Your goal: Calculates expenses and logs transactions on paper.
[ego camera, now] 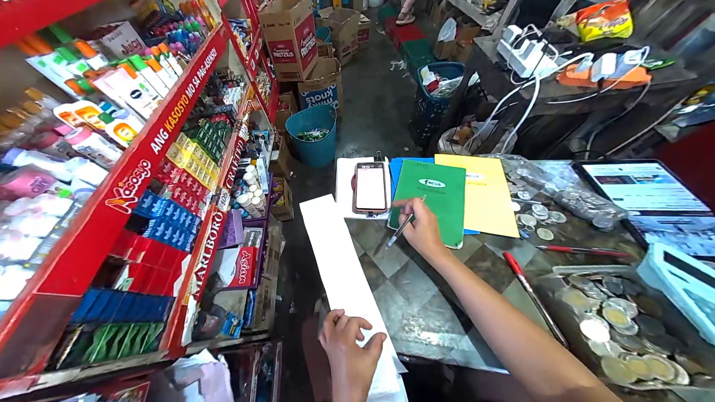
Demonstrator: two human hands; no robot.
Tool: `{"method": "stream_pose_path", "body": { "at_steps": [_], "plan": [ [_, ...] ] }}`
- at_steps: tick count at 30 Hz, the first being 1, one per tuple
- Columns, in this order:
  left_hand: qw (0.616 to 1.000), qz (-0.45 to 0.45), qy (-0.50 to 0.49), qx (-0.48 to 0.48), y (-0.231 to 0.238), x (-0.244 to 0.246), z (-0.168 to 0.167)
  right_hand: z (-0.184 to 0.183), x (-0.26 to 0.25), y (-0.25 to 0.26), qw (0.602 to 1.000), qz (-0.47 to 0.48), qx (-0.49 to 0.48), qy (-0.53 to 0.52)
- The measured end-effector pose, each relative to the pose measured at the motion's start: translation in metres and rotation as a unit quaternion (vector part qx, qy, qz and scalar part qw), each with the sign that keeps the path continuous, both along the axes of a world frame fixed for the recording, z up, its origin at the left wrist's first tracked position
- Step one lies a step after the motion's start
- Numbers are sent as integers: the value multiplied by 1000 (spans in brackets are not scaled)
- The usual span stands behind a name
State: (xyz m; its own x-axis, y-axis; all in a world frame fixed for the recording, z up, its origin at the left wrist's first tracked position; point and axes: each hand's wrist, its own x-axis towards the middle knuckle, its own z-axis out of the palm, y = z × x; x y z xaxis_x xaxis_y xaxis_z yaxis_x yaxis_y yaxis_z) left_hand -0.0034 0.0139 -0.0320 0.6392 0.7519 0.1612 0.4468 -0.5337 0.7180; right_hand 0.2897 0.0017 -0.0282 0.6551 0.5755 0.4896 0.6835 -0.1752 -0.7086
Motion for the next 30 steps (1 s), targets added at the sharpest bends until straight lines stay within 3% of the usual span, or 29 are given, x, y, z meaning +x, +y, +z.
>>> {"method": "stream_pose_path", "body": {
  "at_steps": [4,10,22,30],
  "plan": [
    [1000,0,-2,5,0,0,0,-5,0,-4,998,-34,20,53],
    [1000,0,-7,7,0,-1,0,3,-1,6,998,58,-12,22],
    [1000,-1,-7,8,0,-1,0,11,12,16,999,46,-11,21],
    [1000,0,-8,5,0,-2,-1,24,38,45,987,80,-142,6]
  ]
}}
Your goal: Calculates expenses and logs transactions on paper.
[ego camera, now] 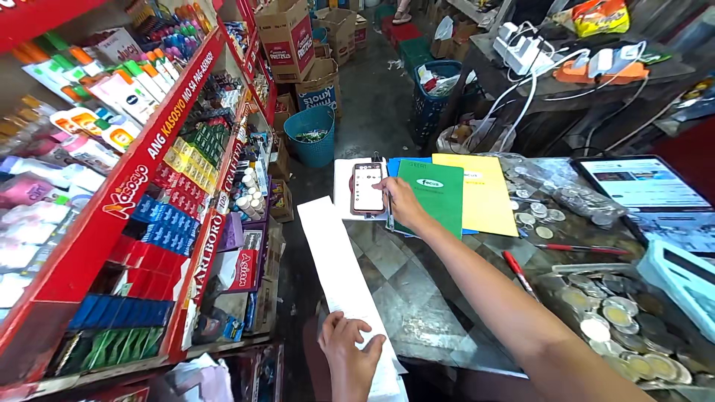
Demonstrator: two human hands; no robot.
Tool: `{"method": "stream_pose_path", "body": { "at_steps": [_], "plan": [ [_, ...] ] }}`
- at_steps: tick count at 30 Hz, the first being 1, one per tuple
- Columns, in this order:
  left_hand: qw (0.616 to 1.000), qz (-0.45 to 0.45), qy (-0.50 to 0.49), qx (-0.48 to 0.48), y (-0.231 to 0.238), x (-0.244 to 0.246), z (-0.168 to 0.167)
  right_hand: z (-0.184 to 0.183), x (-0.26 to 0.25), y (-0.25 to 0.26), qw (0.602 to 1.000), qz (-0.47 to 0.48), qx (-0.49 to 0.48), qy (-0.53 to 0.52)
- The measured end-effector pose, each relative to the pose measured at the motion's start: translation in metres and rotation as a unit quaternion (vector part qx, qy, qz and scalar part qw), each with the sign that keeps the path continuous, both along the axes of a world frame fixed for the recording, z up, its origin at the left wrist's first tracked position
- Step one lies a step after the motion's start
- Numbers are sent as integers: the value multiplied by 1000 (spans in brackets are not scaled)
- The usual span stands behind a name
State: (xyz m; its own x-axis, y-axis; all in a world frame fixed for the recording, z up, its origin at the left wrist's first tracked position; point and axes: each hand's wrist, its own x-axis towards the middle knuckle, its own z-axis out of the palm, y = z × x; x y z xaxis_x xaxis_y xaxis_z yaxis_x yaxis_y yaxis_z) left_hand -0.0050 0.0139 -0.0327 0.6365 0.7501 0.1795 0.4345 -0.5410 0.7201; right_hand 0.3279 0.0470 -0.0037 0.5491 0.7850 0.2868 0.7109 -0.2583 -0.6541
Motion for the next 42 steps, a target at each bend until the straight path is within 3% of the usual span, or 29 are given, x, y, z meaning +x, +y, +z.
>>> {"method": "stream_pose_path", "body": {
  "at_steps": [2,5,9,13,19,26,32,35,38,40,42],
  "plan": [
    [1000,1,-3,0,0,0,-1,5,5,1,999,-24,-31,-14],
    [1000,-1,-5,2,0,1,-2,14,26,-18,987,-154,-51,-3],
    [1000,1,-3,2,-1,3,-1,29,63,-70,928,-356,-87,69],
    [1000,-3,-13,10,2,1,-4,53,63,-107,879,-443,-141,109],
    [999,-19,-12,35,6,0,-2,63,56,-132,862,-465,-131,154],
    [999,-30,7,40,12,-2,-2,52,71,-129,851,-469,-124,200],
    [996,-76,7,52,22,-6,0,64,82,-125,839,-471,-136,236],
    [994,-88,7,56,27,-7,0,81,67,-116,887,-423,-92,159],
    [994,-88,5,60,29,-7,-1,114,12,-113,927,-374,-34,-8],
    [996,-82,25,39,29,-7,3,130,-29,-119,924,-347,47,-155],
    [996,-79,38,22,31,-7,3,132,-58,-126,898,-309,203,-240]
  ]
}}
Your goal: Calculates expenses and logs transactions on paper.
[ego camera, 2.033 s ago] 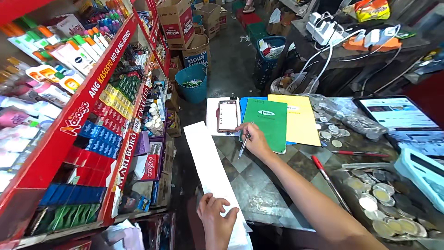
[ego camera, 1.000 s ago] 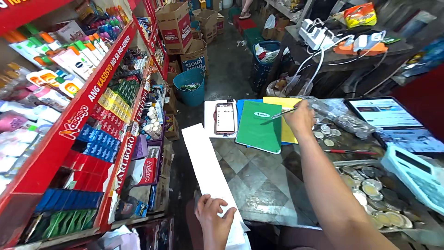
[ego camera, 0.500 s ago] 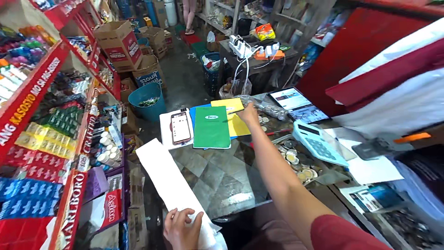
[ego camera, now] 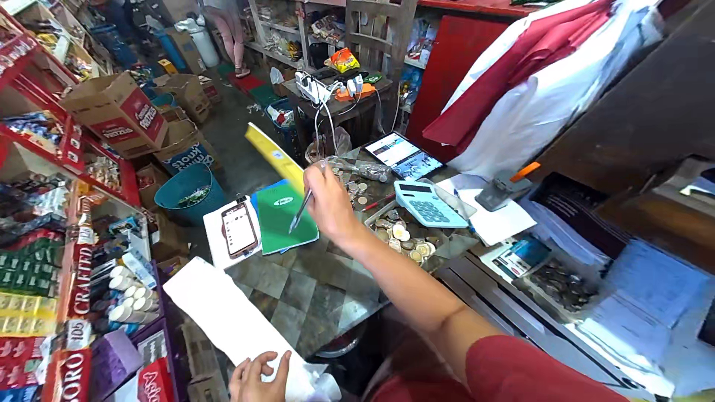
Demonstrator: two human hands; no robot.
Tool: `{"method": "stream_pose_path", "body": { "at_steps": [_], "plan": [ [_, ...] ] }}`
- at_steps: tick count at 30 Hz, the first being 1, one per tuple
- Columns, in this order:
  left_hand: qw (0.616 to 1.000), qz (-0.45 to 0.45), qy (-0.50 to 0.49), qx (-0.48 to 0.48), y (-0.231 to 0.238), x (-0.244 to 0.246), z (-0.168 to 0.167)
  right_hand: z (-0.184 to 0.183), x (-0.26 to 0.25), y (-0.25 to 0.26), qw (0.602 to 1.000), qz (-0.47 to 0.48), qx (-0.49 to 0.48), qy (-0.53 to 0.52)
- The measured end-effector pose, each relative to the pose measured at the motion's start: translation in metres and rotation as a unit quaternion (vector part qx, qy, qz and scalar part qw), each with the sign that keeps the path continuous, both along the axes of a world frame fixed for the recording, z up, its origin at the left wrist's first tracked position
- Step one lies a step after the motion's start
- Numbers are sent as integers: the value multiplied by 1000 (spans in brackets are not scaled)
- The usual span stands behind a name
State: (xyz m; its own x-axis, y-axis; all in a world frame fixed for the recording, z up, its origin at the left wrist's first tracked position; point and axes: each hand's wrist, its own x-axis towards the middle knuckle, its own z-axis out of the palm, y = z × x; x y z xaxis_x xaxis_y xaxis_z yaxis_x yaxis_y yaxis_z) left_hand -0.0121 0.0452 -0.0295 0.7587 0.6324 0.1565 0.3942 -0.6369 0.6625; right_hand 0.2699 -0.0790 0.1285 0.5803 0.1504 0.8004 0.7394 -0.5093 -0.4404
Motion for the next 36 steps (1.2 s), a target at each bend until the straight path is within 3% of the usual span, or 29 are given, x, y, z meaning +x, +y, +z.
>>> {"method": "stream_pose_path", "body": {
  "at_steps": [2,4,6,8,10,12,16,19,22,32,36],
  "plan": [
    [1000,3,-5,-3,0,0,-1,-2,-33,-11,991,85,92,45],
    [1000,7,-15,-5,0,1,-1,-15,-58,-27,947,176,108,246],
    [1000,10,-22,3,-1,2,0,-41,-67,-40,885,219,36,410],
    [1000,13,-24,1,-2,2,0,-57,-69,-53,852,221,-105,463],
    [999,17,-32,7,1,3,-4,-45,-56,-74,847,201,-159,466],
    [999,24,-32,3,1,4,-7,-28,-17,-109,880,165,-97,435],
    [999,34,-35,5,0,5,-9,-15,115,-195,914,98,11,393],
    [999,33,-31,1,2,5,-9,-45,183,-240,899,6,-94,427],
    [999,26,-33,6,4,2,-12,-87,203,-254,891,-3,-186,415],
    [1000,20,-22,-3,8,-5,-14,-125,225,-232,861,-24,-297,412],
    [999,32,-26,-4,6,-4,-12,-115,214,-231,889,-21,-240,389]
  ]
}}
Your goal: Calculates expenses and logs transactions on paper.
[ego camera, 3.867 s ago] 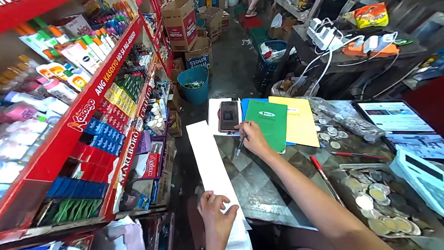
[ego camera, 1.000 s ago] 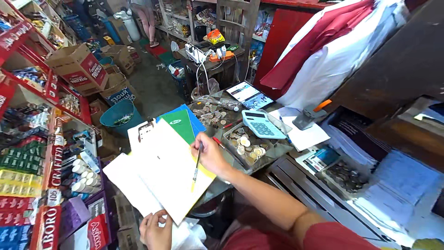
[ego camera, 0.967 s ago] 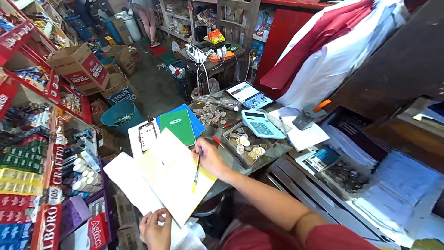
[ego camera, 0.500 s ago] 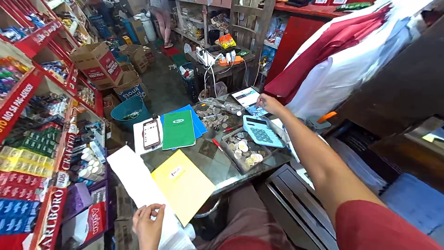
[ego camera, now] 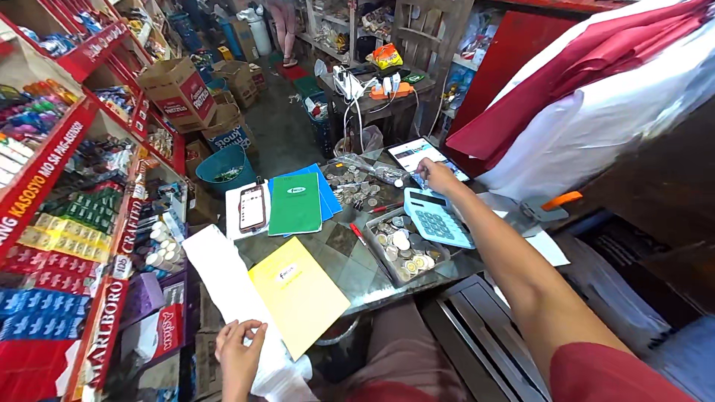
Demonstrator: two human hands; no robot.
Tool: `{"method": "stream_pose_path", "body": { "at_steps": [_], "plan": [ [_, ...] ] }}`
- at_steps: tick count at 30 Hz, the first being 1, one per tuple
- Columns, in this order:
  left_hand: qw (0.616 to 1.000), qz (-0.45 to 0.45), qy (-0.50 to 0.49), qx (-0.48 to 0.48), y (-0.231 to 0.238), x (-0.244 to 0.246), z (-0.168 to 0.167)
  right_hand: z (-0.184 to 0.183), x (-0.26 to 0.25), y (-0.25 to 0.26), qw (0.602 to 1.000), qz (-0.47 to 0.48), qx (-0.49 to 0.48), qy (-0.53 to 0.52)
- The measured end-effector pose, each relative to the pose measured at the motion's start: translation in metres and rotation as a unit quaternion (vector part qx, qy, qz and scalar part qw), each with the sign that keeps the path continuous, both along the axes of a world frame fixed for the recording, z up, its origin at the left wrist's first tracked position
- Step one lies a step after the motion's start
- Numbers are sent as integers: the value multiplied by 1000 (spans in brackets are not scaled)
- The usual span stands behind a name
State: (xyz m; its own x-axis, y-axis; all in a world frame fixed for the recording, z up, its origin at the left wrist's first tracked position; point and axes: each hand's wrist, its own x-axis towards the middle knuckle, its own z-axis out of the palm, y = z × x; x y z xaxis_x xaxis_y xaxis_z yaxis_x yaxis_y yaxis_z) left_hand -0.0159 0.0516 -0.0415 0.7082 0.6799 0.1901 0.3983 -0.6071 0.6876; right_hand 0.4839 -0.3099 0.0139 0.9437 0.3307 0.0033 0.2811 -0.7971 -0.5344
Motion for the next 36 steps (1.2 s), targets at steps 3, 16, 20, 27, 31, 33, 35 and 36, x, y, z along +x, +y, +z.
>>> {"method": "stream_pose_path", "body": {
  "at_steps": [3,16,20,27,31,33,35,36],
  "plan": [
    [1000,4,-8,-4,-3,2,2,52,-59,18,993,8,97,-63],
    [998,14,32,-58,-19,18,26,8,-316,142,973,197,33,117],
    [996,29,43,-69,-22,23,25,-3,-317,150,979,147,109,92],
    [998,46,43,-33,-27,31,17,1,-306,144,972,77,215,51],
    [996,25,90,-3,-40,31,21,15,-305,126,985,104,125,-61],
    [994,15,110,-6,-46,29,23,24,-305,120,986,117,80,-84],
    [994,12,108,-5,-51,27,21,28,-306,118,985,122,46,-110],
    [995,12,103,-4,-53,26,20,28,-306,118,982,123,39,-135]
  ]
}}
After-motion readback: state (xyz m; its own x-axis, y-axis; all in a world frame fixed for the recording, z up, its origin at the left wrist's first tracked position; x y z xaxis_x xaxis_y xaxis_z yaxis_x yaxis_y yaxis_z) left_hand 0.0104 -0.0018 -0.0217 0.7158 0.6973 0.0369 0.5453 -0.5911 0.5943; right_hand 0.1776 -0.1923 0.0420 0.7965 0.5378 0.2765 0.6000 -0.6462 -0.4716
